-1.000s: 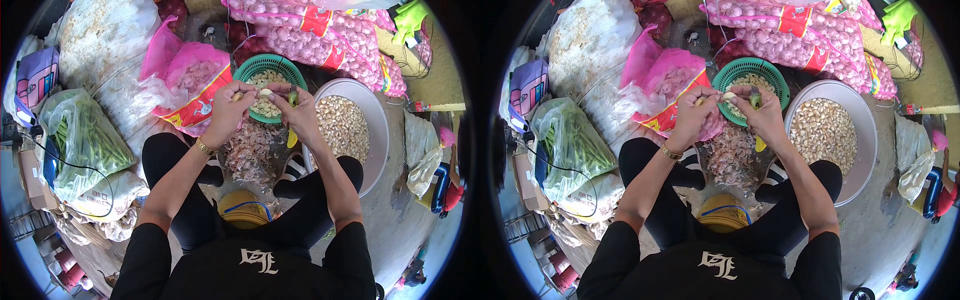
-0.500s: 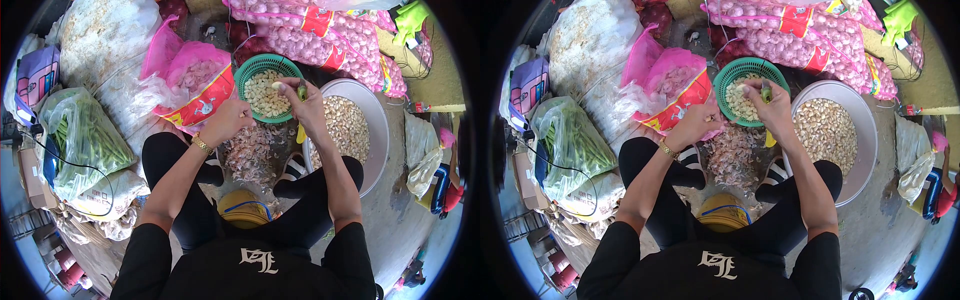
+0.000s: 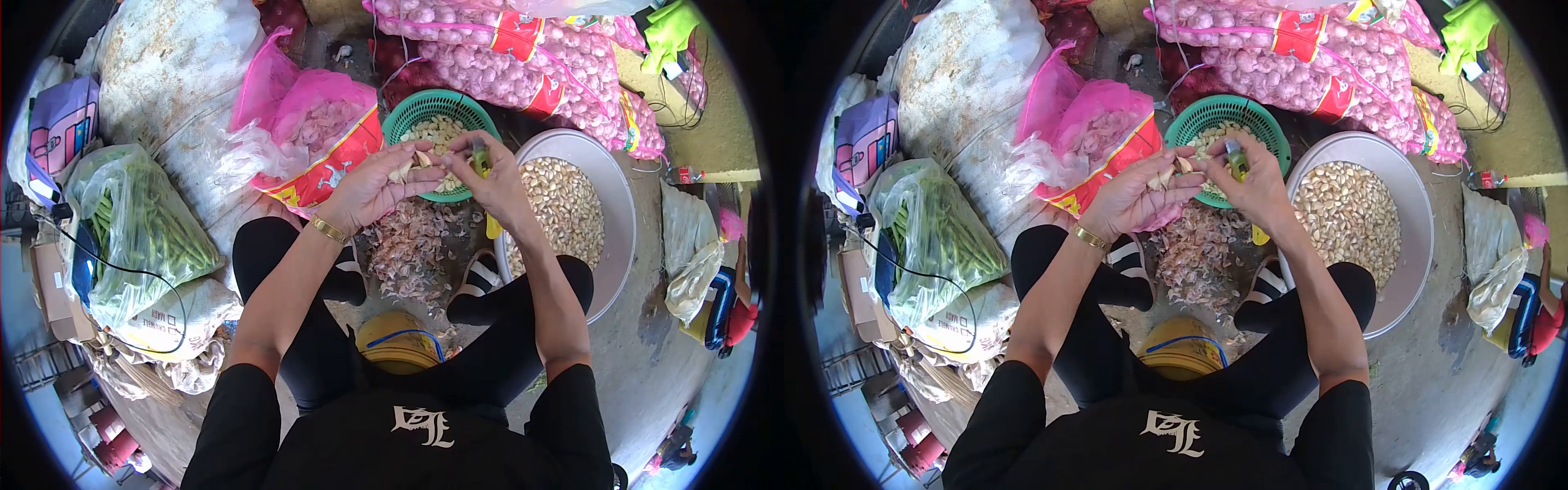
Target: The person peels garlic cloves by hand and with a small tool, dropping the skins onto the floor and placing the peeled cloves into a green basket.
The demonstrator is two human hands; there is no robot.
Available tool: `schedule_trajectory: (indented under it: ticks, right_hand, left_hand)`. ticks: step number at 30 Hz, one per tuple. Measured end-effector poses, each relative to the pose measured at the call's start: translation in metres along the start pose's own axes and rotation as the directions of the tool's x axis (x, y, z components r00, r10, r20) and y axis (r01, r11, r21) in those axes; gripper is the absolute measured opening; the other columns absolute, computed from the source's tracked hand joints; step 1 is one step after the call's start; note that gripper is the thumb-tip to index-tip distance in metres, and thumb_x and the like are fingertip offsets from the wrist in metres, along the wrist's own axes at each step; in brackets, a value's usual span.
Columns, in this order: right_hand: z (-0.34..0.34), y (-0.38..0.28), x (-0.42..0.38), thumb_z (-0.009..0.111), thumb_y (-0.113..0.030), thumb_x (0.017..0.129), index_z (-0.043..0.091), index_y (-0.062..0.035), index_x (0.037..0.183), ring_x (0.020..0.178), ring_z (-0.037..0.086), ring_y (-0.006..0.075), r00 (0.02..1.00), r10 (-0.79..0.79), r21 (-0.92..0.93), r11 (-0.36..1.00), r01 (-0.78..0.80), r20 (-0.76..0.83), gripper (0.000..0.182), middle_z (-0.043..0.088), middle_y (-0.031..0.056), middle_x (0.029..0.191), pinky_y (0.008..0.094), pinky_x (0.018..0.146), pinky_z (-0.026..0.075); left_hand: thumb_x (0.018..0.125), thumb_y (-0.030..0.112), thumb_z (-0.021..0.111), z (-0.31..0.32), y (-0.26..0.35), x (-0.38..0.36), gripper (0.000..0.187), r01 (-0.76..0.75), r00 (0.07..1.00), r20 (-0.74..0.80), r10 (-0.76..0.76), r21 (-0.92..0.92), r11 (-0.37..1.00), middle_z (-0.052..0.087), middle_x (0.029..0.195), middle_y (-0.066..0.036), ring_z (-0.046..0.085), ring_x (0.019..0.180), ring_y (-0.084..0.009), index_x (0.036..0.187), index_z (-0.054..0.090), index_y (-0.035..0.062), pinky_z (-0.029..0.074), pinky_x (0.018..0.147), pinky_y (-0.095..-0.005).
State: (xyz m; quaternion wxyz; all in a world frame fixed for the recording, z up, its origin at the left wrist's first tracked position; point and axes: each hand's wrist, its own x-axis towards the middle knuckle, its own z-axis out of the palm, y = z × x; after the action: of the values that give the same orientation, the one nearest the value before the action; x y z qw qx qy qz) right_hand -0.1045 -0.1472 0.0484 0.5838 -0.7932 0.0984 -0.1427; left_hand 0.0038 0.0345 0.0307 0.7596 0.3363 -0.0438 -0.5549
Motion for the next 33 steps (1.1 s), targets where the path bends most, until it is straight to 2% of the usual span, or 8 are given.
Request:
schedule_trajectory:
  ticks: [10,13,16,18,22,24,27,33]
  right_hand:
    - [0.011,-0.002,-0.001,0.076,-0.01,0.08,0.069,0.0005,0.094,0.074,0.066,0.0156,0.999,-0.033,-0.1,0.994,0.033,0.006,0.019,0.07,0.0104,0.082,0.0291,0.068,0.051]
    - [0.017,-0.005,-0.001,0.077,-0.01,0.078,0.07,-0.0008,0.095,0.075,0.067,0.0179,0.992,-0.12,-0.112,0.987,0.114,-0.047,0.021,0.07,0.01,0.085,0.03,0.067,0.052]
    - [0.024,-0.011,-0.004,0.079,-0.011,0.077,0.07,-0.0021,0.096,0.08,0.068,0.02,0.963,-0.264,-0.131,0.954,0.268,0.048,0.023,0.069,0.0109,0.09,0.0317,0.069,0.052]
    - [0.027,-0.015,-0.007,0.079,-0.011,0.076,0.07,-0.0031,0.098,0.087,0.068,0.0217,0.959,-0.263,-0.074,0.96,0.271,0.105,0.024,0.068,0.0114,0.093,0.0333,0.073,0.052]
    - [0.032,-0.015,-0.007,0.076,-0.005,0.08,0.071,-0.0015,0.1,0.085,0.063,0.0149,0.947,-0.301,-0.125,0.941,0.314,0.116,0.021,0.068,0.0075,0.093,0.0269,0.076,0.049]
    - [0.031,-0.02,-0.006,0.073,-0.005,0.085,0.071,-0.0005,0.1,0.084,0.062,0.0112,0.985,-0.16,0.057,0.986,0.156,0.072,0.016,0.068,0.0062,0.091,0.0262,0.076,0.049]
    - [0.027,-0.008,-0.006,0.072,-0.008,0.086,0.07,-0.0001,0.097,0.08,0.063,0.0092,0.999,0.046,0.167,0.985,-0.045,0.002,0.013,0.07,0.0049,0.089,0.025,0.073,0.05]
    - [0.007,-0.008,0.002,0.072,-0.01,0.087,0.071,0.0011,0.092,0.076,0.059,0.0062,0.996,0.08,0.195,0.977,-0.085,0.033,0.012,0.068,0.0019,0.084,0.0221,0.07,0.047]
  left_hand:
    - [0.103,0.017,0.046,0.003,-0.002,0.001,0.042,0.014,1.0,-0.004,-0.014,-0.025,1.0,0.054,0.131,-0.016,0.058,0.117,-0.0253,0.139,0.042,-0.0033,0.048,0.104,-0.0406]
    - [0.104,0.021,0.045,0.006,-0.002,0.0,0.043,0.007,1.0,0.02,-0.006,-0.086,0.996,0.053,0.133,-0.014,0.057,0.118,-0.0238,0.139,0.042,-0.0035,0.049,0.102,-0.0398]
    - [0.105,0.027,0.043,0.0,-0.007,0.002,0.045,-0.025,0.998,0.049,0.031,-0.122,0.992,0.055,0.13,-0.013,0.059,0.112,-0.0201,0.139,0.042,-0.003,0.052,0.098,-0.0363]
    - [0.105,0.032,0.041,-0.011,-0.008,0.004,0.05,0.016,0.969,0.247,0.033,-0.196,0.98,0.056,0.127,-0.011,0.06,0.103,-0.0157,0.139,0.041,-0.004,0.051,0.096,-0.0336]
    - [0.105,0.037,0.039,-0.002,-0.005,0.004,0.052,0.071,0.943,0.332,0.032,-0.292,0.954,0.058,0.12,-0.011,0.06,0.093,-0.0143,0.137,0.043,-0.0045,0.053,0.091,-0.0319]
    - [0.104,0.041,0.04,0.017,-0.004,0.0,0.054,-0.003,0.998,-0.057,-0.01,-0.218,0.976,0.058,0.115,-0.011,0.061,0.088,-0.0137,0.133,0.045,-0.0039,0.055,0.083,-0.0281]
    - [0.103,0.037,0.047,0.02,-0.002,0.0,0.046,-0.026,0.991,-0.136,-0.009,-0.255,0.967,0.06,0.108,-0.009,0.061,0.083,-0.0122,0.127,0.051,-0.0022,0.055,0.074,-0.0231]
    - [0.097,0.013,0.061,0.006,0.003,-0.005,0.023,-0.048,0.997,-0.054,0.048,0.005,0.999,0.063,0.098,-0.004,0.06,0.077,-0.0081,0.115,0.059,-0.0004,0.054,0.072,-0.0189]
